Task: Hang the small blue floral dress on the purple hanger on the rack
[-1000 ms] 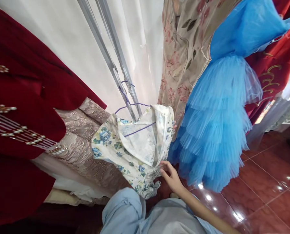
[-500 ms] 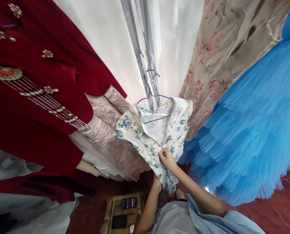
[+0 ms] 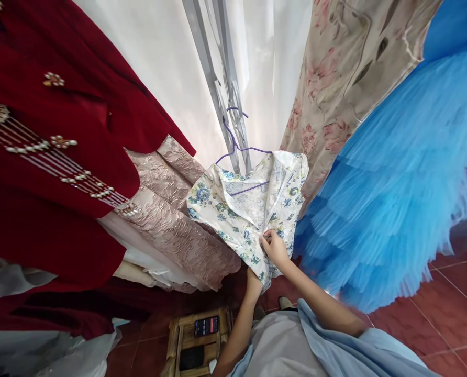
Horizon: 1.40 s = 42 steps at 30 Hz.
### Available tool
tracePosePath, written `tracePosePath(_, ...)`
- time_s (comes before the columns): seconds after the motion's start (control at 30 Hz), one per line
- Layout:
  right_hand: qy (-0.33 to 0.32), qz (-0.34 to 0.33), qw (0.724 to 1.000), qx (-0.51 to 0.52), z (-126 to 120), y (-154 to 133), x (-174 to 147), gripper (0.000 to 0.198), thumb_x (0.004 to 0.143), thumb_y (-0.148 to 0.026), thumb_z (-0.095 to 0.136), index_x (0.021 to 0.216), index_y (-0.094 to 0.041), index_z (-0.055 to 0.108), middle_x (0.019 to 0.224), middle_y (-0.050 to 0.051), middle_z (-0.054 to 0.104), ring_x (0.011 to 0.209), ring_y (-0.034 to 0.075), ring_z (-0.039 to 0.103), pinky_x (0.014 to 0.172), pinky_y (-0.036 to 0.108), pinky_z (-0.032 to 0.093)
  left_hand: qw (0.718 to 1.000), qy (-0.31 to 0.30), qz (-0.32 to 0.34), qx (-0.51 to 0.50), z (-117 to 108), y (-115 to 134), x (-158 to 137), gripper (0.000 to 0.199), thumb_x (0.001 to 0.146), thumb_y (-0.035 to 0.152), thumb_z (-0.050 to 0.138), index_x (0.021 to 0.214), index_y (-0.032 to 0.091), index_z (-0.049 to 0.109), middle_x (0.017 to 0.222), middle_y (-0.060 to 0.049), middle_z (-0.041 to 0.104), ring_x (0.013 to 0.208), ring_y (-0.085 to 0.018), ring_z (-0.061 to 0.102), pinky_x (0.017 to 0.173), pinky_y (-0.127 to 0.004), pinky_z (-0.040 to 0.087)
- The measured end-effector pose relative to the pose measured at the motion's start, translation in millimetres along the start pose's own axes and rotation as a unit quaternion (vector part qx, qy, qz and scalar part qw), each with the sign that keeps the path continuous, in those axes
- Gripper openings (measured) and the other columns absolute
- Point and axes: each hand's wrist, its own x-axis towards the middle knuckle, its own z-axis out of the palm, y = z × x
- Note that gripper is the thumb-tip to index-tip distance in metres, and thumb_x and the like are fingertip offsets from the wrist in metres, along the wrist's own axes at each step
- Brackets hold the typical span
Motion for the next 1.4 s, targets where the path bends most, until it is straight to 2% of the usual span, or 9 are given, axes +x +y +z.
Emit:
tracePosePath(0.27, -0.042, 0.024, 0.999, -0.022, -11, -1, -7, 0.021, 0.089, -0.037, 0.057, 0.077, -0.019, 0.060, 0.060, 0.001, 0.064, 0.061, 0.019, 0.061, 0.057, 0.025, 0.033, 1.000, -0.021, -0.001, 0.019, 6, 7, -1, 0.030, 0.065, 0.018, 0.073, 0.095, 0.019, 0.073, 0.112, -0.014, 0.076, 0.119, -0.030, 0.066, 0.113, -0.042, 0.045)
tracePosePath(0.43, -0.196, 0.109, 0.952, 0.208, -23, -26, -5, 0.033, 0.086, -0.038, 0.050, 0.061, -0.019, 0.059, 0.040, -0.002, 0.051, 0.035, 0.013, 0.045, 0.043, 0.024, 0.031, 1.000, -0.011, -0.010, 0.016, -1, 5, 1, 0.026, 0.068, 0.023, 0.071, 0.093, 0.019, 0.073, 0.105, -0.015, 0.077, 0.108, -0.030, 0.070, 0.108, -0.043, 0.049)
tracePosePath(0.8, -0.065, -0.078, 0.877, 0.469, -116, -238, 104, 0.025, 0.083, -0.034, 0.064, 0.069, -0.014, 0.066, 0.044, -0.005, 0.052, 0.036, 0.006, 0.039, 0.038, 0.019, 0.029, 0.999, -0.026, 0.042, 0.016, 5, -7, -4, 0.052, 0.054, 0.034, 0.079, 0.101, 0.016, 0.068, 0.117, -0.020, 0.071, 0.117, -0.034, 0.065, 0.110, -0.046, 0.047)
tracePosePath(0.97, -0.053, -0.119, 0.887, 0.443, -118, -259, 103, 0.033, 0.088, -0.043, 0.064, 0.071, -0.015, 0.062, 0.045, -0.005, 0.053, 0.035, 0.006, 0.041, 0.038, 0.019, 0.030, 0.997, 0.007, 0.065, 0.046, -8, 0, 6, 0.039, 0.055, 0.040, 0.079, 0.086, 0.020, 0.068, 0.103, -0.017, 0.074, 0.102, -0.035, 0.069, 0.099, -0.048, 0.053)
tracePosePath(1.07, -0.069, -0.161, 0.893, 0.415, -115, -242, 91, 0.037, 0.088, -0.052, 0.065, 0.076, -0.017, 0.062, 0.044, -0.006, 0.053, 0.035, 0.008, 0.043, 0.038, 0.020, 0.031, 0.976, 0.148, 0.151, 0.044, -41, 61, 31, 0.047, 0.072, 0.054, 0.070, 0.102, 0.018, 0.063, 0.115, -0.017, 0.067, 0.118, -0.033, 0.061, 0.109, -0.049, 0.045)
tracePosePath(1.1, -0.070, -0.171, 0.894, 0.407, -114, -236, 88, 0.038, 0.088, -0.054, 0.065, 0.077, -0.017, 0.061, 0.044, -0.006, 0.053, 0.035, 0.008, 0.043, 0.038, 0.020, 0.032, 0.943, 0.244, 0.223, 0.034, -51, 95, 39, 0.048, 0.080, 0.056, 0.063, 0.108, 0.017, 0.060, 0.117, -0.017, 0.065, 0.120, -0.032, 0.060, 0.110, -0.048, 0.043)
tracePosePath(1.17, -0.064, -0.188, 0.897, 0.395, -114, -229, 82, 0.040, 0.089, -0.056, 0.063, 0.078, -0.018, 0.060, 0.045, -0.006, 0.053, 0.037, 0.009, 0.044, 0.040, 0.021, 0.034, 0.856, 0.322, 0.403, 0.024, -62, 176, 48, 0.042, 0.093, 0.049, 0.056, 0.122, 0.018, 0.054, 0.124, -0.015, 0.060, 0.120, -0.026, 0.059, 0.109, -0.042, 0.044)
tracePosePath(1.27, -0.049, -0.209, 0.902, 0.375, -113, -226, 77, 0.043, 0.091, -0.059, 0.060, 0.080, -0.018, 0.060, 0.047, -0.006, 0.053, 0.038, 0.009, 0.045, 0.042, 0.021, 0.036, 0.791, 0.183, 0.560, 0.168, -42, 303, 47, 0.032, 0.101, 0.040, 0.047, 0.118, 0.017, 0.060, 0.117, -0.012, 0.063, 0.114, -0.022, 0.061, 0.105, -0.038, 0.047)
tracePosePath(1.4, -0.031, -0.230, 0.910, 0.343, -113, -225, 73, 0.043, 0.093, -0.057, 0.058, 0.076, -0.018, 0.058, 0.048, -0.004, 0.055, 0.041, 0.009, 0.048, 0.045, 0.021, 0.036, 0.741, -0.105, 0.516, 0.417, 19, 407, 43, 0.023, 0.095, 0.030, 0.055, 0.100, 0.014, 0.070, 0.101, -0.008, 0.069, 0.098, -0.022, 0.064, 0.094, -0.035, 0.050)
